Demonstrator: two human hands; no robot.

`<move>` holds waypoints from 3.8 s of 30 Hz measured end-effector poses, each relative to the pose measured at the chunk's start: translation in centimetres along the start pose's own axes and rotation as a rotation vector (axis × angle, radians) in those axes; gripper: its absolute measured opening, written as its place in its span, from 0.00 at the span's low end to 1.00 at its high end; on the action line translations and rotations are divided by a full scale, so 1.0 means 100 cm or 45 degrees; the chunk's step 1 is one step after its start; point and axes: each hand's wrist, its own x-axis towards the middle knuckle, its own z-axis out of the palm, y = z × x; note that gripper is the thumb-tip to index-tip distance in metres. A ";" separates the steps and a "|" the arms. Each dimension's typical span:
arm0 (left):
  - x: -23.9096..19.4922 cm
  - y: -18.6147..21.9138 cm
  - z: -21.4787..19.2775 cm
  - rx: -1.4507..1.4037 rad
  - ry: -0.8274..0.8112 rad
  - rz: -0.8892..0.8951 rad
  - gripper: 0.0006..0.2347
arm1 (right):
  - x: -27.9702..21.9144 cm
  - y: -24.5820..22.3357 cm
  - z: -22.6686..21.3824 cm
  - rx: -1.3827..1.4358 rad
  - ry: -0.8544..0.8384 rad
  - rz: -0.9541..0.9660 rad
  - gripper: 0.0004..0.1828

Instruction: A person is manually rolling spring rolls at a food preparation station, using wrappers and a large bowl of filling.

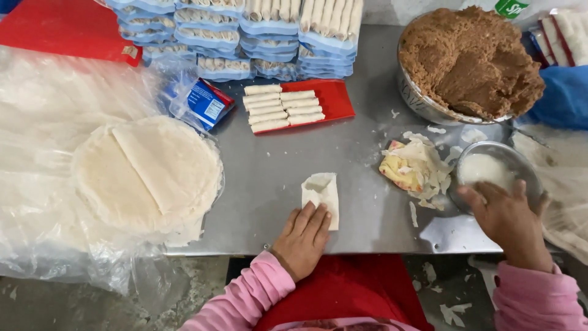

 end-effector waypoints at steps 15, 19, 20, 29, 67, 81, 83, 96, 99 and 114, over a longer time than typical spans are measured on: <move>-0.003 -0.005 0.003 -0.269 0.071 0.129 0.15 | 0.052 -0.222 0.007 0.235 0.290 -1.317 0.37; 0.004 -0.007 0.005 -0.262 0.063 0.111 0.15 | 0.050 -0.231 -0.026 0.406 0.224 -1.357 0.37; 0.002 -0.005 0.003 -0.263 0.044 0.100 0.15 | 0.037 -0.236 -0.037 0.554 0.091 -1.442 0.38; 0.004 -0.007 0.000 -0.197 0.048 0.138 0.16 | 0.062 -0.244 -0.031 0.605 0.219 -1.518 0.36; 0.008 0.001 -0.010 -0.411 -0.225 -0.066 0.31 | 0.033 -0.213 0.002 0.286 0.372 -0.997 0.31; 0.025 -0.042 -0.034 -1.200 -0.162 -0.469 0.46 | -0.028 -0.245 0.027 0.710 0.649 -1.111 0.22; -0.003 -0.045 -0.028 -0.796 0.046 -0.443 0.20 | -0.022 -0.246 -0.001 0.931 0.394 -1.009 0.08; -0.005 -0.057 0.024 -0.399 -0.179 -0.350 0.06 | -0.021 -0.240 -0.006 0.891 0.647 -1.076 0.11; -0.008 -0.054 0.029 -0.297 -0.034 -0.300 0.10 | -0.013 -0.242 -0.007 0.919 0.663 -1.032 0.05; 0.004 -0.057 0.038 -0.249 -0.040 -0.212 0.13 | -0.004 -0.243 -0.001 0.878 0.614 -0.964 0.06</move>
